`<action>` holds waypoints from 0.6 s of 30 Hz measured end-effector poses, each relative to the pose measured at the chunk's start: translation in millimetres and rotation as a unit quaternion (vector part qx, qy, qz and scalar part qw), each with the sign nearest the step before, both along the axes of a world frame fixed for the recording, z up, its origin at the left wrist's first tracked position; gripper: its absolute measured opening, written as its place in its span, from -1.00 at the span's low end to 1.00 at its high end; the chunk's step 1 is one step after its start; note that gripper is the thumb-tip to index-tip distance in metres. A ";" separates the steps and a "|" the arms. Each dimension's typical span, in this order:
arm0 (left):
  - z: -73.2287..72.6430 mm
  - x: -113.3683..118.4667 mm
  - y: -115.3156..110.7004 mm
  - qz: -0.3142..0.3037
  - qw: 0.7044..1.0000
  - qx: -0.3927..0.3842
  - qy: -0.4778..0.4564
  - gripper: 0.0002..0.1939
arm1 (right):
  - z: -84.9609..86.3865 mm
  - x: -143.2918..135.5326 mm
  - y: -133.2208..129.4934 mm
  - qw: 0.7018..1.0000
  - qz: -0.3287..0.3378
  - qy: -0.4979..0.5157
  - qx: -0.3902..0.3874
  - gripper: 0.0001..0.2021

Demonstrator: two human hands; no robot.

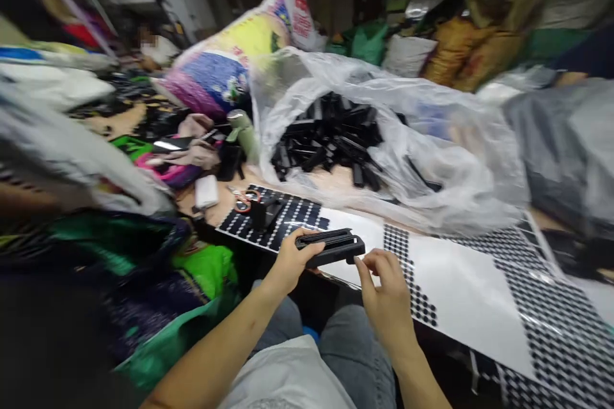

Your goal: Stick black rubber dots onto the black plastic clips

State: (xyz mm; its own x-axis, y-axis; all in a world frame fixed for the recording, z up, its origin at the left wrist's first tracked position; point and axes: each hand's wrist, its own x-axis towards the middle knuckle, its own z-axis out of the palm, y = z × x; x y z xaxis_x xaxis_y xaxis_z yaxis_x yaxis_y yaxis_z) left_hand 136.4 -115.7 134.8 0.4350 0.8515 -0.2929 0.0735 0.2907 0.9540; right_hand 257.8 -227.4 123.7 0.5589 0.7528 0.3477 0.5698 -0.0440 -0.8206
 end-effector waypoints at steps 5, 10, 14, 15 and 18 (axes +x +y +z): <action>43.1 -101.0 12.9 0.234 0.872 0.332 0.275 -0.68 | 13.6 -36.2 4.2 0.984 0.151 0.024 0.094 -0.96; 74.2 -230.7 40.4 0.419 0.637 0.374 0.527 -0.57 | 10.6 -40.0 10.0 0.984 0.134 0.095 0.074 -0.89; 70.0 -267.5 62.2 0.328 0.696 0.245 0.589 -0.43 | 0.1 -34.2 8.6 0.979 0.136 0.148 0.041 -0.87; 68.4 -260.7 63.2 0.328 0.694 0.251 0.590 -0.37 | -2.6 -32.4 7.7 0.979 0.129 0.155 0.034 -0.87; 62.8 -203.6 57.9 0.374 0.664 0.380 0.525 -0.35 | -8.6 -27.5 6.9 0.980 0.096 0.174 0.007 -0.84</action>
State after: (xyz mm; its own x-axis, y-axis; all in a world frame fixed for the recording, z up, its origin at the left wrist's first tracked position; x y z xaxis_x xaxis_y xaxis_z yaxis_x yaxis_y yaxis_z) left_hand -67.2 -57.8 197.6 -0.2965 0.7900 0.5366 0.9198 0.0851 0.3829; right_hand 230.3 -220.5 115.1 0.4930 0.8528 0.1721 0.2527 0.0489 -0.9663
